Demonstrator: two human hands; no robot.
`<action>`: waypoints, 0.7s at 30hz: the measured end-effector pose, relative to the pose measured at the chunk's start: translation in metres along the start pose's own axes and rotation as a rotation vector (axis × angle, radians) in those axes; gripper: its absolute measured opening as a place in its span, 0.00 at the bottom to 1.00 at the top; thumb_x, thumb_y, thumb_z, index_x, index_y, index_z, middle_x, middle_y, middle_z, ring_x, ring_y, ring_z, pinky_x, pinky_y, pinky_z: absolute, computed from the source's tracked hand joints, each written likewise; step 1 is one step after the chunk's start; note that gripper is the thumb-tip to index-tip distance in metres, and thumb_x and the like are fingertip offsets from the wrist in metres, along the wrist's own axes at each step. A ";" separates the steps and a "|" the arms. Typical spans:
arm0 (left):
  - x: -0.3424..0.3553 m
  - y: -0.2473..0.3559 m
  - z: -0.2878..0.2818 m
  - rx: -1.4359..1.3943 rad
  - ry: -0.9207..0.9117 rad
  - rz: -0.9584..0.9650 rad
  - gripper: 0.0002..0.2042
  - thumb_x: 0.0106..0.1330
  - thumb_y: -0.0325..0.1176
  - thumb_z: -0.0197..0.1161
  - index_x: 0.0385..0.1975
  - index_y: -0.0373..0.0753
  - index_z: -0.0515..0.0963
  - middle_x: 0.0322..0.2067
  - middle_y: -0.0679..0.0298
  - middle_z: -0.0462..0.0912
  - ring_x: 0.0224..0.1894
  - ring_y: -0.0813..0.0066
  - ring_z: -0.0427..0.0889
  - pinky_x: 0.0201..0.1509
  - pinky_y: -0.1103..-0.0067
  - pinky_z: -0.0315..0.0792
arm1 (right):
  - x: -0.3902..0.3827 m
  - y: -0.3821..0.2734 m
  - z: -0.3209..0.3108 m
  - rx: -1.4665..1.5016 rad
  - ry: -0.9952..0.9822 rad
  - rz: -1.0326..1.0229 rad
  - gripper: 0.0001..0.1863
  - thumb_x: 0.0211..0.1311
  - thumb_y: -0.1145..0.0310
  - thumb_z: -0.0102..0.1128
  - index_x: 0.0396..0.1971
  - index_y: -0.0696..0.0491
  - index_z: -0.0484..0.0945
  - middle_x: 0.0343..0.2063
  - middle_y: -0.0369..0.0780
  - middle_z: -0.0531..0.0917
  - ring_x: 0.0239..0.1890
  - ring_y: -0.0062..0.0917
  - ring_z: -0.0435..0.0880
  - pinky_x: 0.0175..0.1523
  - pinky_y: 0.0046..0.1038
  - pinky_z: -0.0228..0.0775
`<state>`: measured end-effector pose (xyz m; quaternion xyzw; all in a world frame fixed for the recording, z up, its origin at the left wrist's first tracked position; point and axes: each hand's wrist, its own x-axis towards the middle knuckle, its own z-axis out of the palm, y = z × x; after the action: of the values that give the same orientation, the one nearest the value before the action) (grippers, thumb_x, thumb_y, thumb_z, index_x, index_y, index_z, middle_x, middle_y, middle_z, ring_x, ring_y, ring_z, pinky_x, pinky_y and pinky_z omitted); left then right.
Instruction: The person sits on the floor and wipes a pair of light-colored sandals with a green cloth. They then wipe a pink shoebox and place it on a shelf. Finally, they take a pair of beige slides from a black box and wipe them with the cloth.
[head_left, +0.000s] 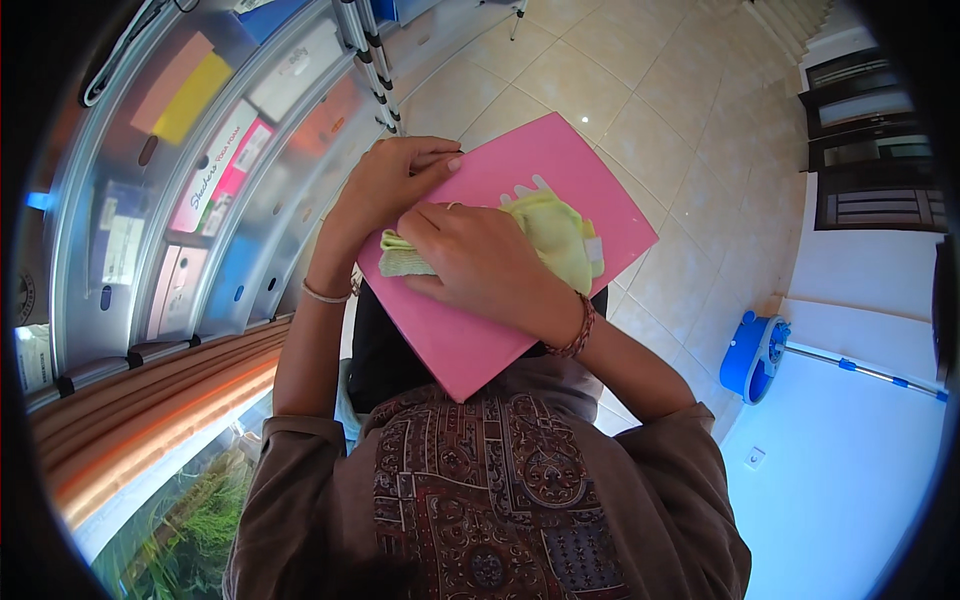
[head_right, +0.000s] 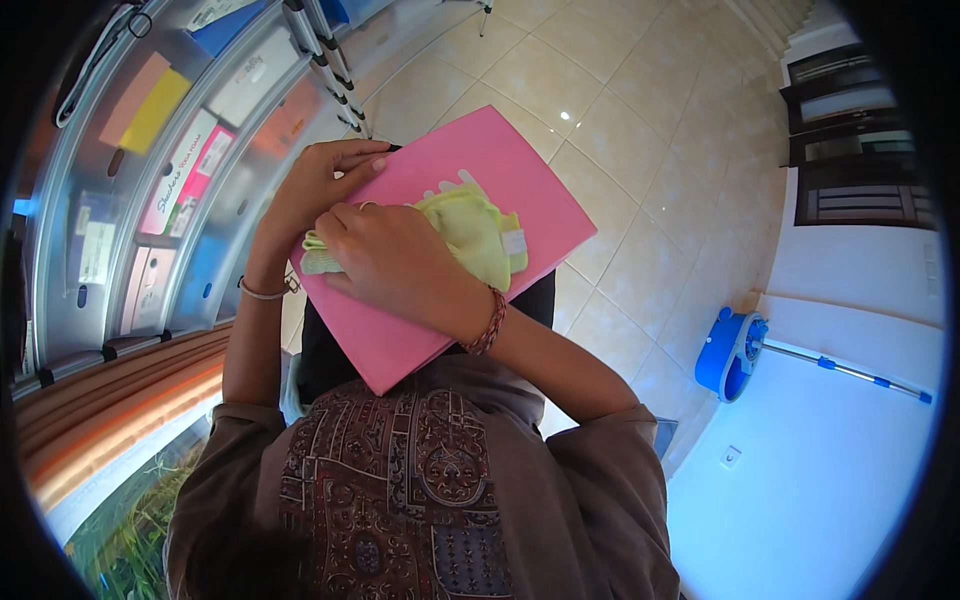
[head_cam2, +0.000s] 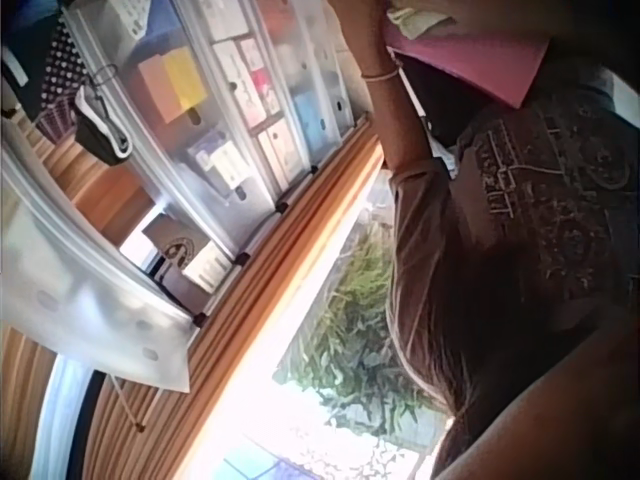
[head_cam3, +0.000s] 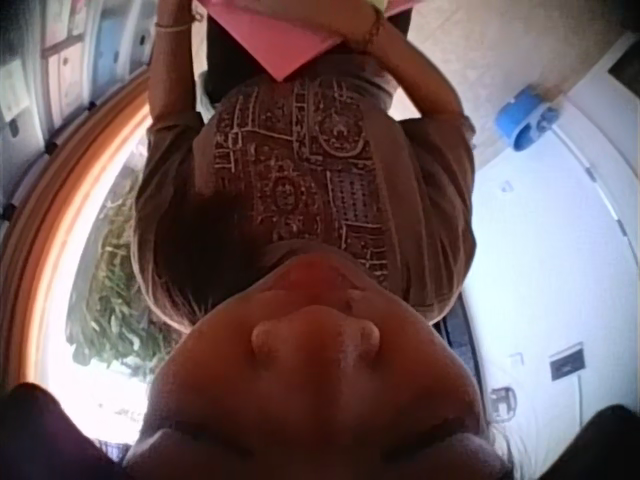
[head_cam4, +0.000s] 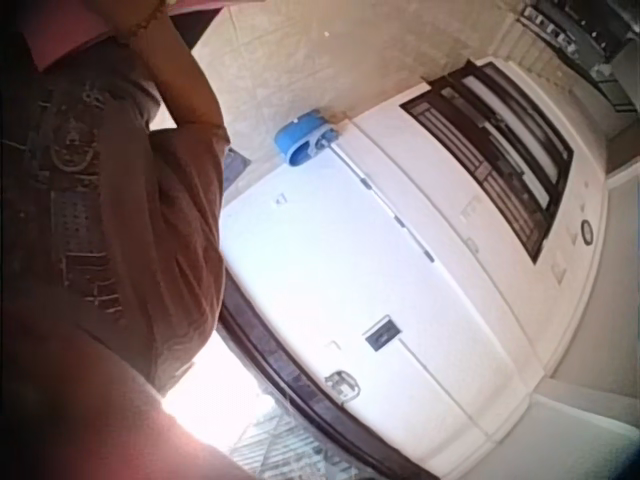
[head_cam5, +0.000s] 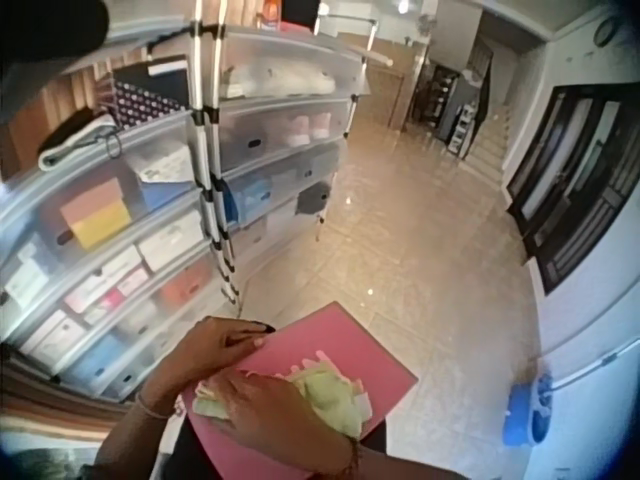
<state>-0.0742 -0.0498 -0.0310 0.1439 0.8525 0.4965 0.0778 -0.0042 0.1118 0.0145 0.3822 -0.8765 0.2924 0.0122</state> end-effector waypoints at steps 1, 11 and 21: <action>0.000 0.000 0.000 -0.014 -0.005 -0.010 0.18 0.65 0.43 0.64 0.46 0.35 0.83 0.36 0.52 0.88 0.40 0.61 0.88 0.45 0.74 0.78 | 0.002 0.001 0.002 0.023 0.010 -0.037 0.17 0.49 0.63 0.69 0.33 0.55 0.73 0.29 0.41 0.79 0.35 0.37 0.83 0.38 0.37 0.75; -0.002 0.000 0.004 -0.026 -0.005 0.008 0.19 0.65 0.44 0.64 0.48 0.35 0.82 0.37 0.52 0.87 0.42 0.60 0.88 0.47 0.73 0.79 | -0.014 -0.003 -0.009 0.220 -0.268 -0.137 0.20 0.47 0.60 0.70 0.39 0.52 0.78 0.35 0.39 0.82 0.38 0.36 0.84 0.40 0.35 0.75; 0.000 -0.002 0.002 0.037 -0.024 0.032 0.17 0.65 0.44 0.63 0.46 0.38 0.83 0.37 0.54 0.88 0.41 0.62 0.88 0.46 0.73 0.79 | -0.003 -0.007 -0.002 0.092 -0.095 -0.080 0.18 0.47 0.63 0.71 0.37 0.52 0.77 0.31 0.38 0.80 0.34 0.34 0.83 0.37 0.36 0.75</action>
<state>-0.0743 -0.0491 -0.0340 0.1649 0.8580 0.4803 0.0774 0.0018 0.1109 0.0188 0.4307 -0.8456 0.3133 -0.0356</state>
